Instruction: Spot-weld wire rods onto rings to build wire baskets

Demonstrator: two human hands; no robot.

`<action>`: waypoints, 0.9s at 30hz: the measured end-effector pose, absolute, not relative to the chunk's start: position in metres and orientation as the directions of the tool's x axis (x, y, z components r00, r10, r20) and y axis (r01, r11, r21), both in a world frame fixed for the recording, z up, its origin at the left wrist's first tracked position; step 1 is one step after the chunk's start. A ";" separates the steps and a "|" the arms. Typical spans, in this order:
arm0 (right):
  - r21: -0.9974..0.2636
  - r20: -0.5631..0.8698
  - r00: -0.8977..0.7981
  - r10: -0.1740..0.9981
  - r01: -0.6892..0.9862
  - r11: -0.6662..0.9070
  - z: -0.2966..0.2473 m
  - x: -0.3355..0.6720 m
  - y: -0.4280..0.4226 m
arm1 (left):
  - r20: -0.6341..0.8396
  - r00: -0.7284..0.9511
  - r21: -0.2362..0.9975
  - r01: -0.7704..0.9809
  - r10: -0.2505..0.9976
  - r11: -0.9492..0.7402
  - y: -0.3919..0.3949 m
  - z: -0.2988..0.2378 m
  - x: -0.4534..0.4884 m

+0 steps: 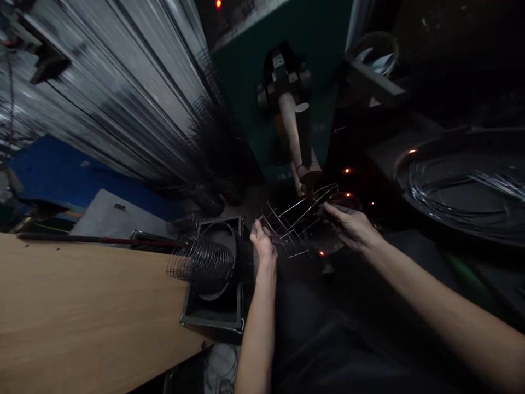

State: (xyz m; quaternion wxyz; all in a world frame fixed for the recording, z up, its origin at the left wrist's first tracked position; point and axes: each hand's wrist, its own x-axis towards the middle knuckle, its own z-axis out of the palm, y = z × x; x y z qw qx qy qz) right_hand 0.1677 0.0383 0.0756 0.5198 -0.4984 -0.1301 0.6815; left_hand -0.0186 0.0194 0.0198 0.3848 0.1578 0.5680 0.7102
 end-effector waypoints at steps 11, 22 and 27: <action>-0.699 -0.570 0.046 0.821 -0.553 -0.454 0.082 0.175 0.029 | -0.258 -0.650 0.907 -0.418 0.715 -0.053 0.034 0.026 -0.029; -0.813 0.164 -0.276 0.947 0.506 0.288 0.106 0.150 -0.031 | -0.048 -0.630 0.995 -0.095 0.775 -0.016 -0.028 0.012 -0.009; -0.745 -0.140 -0.305 0.942 0.659 0.103 0.099 0.138 0.007 | 0.228 -0.358 0.938 0.330 0.905 -0.106 -0.076 -0.018 -0.008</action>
